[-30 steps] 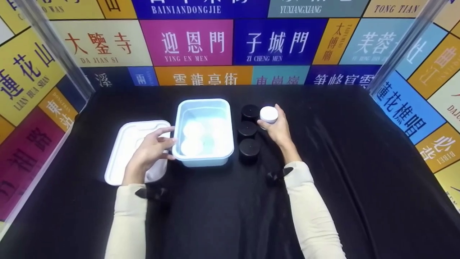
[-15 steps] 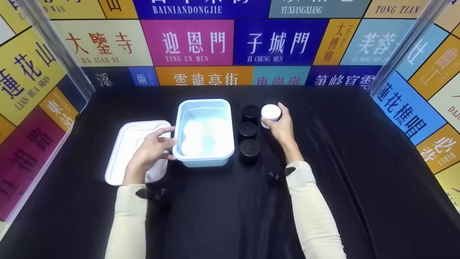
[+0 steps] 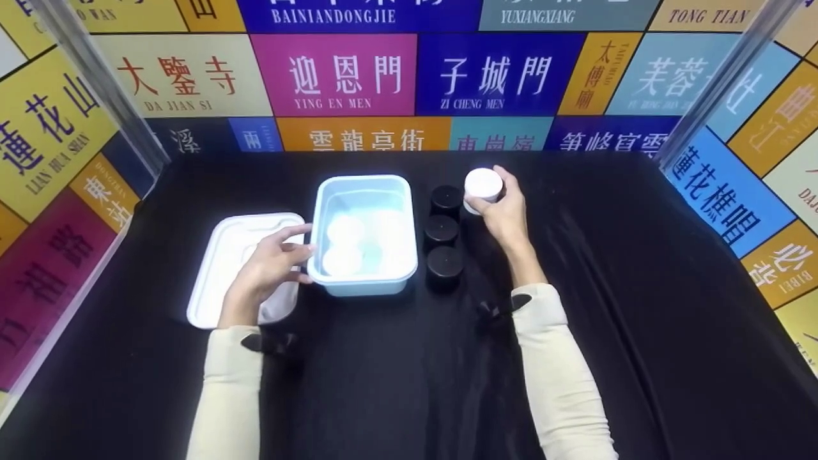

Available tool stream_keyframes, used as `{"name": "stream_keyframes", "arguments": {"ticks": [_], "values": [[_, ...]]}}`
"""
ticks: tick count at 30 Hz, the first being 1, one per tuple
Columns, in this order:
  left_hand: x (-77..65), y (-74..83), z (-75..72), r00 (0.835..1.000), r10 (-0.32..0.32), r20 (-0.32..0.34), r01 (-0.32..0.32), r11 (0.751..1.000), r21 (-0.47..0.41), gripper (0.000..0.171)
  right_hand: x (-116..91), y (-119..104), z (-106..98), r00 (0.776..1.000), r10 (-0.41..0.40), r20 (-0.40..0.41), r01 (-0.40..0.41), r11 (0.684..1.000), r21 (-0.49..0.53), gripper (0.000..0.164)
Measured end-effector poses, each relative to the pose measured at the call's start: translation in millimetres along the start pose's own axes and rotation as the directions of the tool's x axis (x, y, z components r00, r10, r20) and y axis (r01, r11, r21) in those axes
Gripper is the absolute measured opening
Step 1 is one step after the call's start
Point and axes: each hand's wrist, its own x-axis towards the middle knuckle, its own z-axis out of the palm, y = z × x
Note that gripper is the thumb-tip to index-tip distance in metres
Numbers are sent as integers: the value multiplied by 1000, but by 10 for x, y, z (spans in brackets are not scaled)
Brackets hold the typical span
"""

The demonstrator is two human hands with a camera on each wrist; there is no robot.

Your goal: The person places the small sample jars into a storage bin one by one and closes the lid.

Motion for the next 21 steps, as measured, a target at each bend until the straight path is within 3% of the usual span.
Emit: {"name": "stream_keyframes", "arguments": {"ticks": [5, 12, 21], "values": [[-10, 15, -2, 1000, -4, 4, 4, 1000, -5, 54, -49, -153, 35, 998, -31, 46, 27, 996, 90, 74], [-17, 19, 2, 1000, -12, 6, 12, 1000, -1, 55, -61, -317, 99, 990, -20, 142, -13, 973, 228, 71], [9, -1, -6, 1000, -17, 5, 17, 1000, -4, 54, 7, -598, 196, 966, -22, 258, -21, 986, 164, 75]]}}
